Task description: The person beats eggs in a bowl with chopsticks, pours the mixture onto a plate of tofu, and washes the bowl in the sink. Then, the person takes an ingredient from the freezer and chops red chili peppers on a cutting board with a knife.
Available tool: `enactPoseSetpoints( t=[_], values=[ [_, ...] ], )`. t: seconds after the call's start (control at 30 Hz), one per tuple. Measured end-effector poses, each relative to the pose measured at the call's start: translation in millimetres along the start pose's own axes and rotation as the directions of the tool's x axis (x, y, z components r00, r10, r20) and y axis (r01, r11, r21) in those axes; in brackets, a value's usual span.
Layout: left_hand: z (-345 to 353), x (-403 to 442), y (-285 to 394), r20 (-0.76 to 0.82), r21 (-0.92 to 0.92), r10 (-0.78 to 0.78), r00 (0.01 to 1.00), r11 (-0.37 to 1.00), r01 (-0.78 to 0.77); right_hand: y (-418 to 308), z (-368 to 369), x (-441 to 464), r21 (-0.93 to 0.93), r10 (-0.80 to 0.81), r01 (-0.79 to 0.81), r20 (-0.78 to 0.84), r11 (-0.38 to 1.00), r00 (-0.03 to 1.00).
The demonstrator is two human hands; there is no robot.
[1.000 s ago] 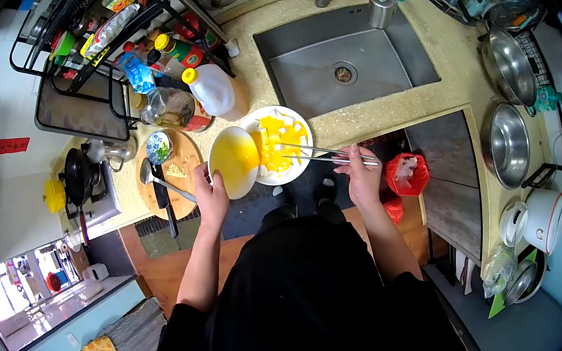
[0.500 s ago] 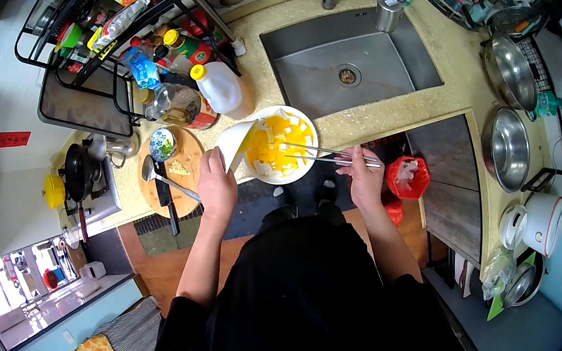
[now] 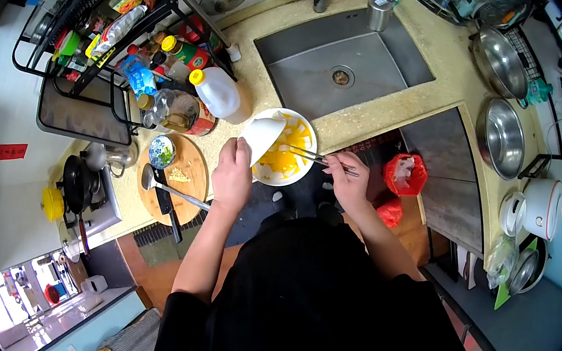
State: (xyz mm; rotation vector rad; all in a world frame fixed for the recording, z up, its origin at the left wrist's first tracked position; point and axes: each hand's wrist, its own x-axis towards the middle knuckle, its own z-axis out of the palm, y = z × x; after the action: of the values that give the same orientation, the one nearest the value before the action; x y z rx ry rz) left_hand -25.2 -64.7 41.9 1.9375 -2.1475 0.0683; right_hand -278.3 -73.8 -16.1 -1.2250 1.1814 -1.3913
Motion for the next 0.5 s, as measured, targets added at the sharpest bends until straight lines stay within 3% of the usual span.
enactPoseSetpoints(
  t=[0.27,0.5],
  values=[
    [11.4,0.7,-13.1,0.007,0.031,0.118,0.993,0.993,-0.118,-14.6,8.1,-8.6,-0.144,-0.098,0.094,-0.024,0.985,0.995],
    [9.1,2.2,-20.5,0.023,-0.026,0.106,0.994,0.994,-0.106,-27.8,19.6,-15.4,-0.213,-0.171,0.168,0.003,0.962,0.985]
  ],
)
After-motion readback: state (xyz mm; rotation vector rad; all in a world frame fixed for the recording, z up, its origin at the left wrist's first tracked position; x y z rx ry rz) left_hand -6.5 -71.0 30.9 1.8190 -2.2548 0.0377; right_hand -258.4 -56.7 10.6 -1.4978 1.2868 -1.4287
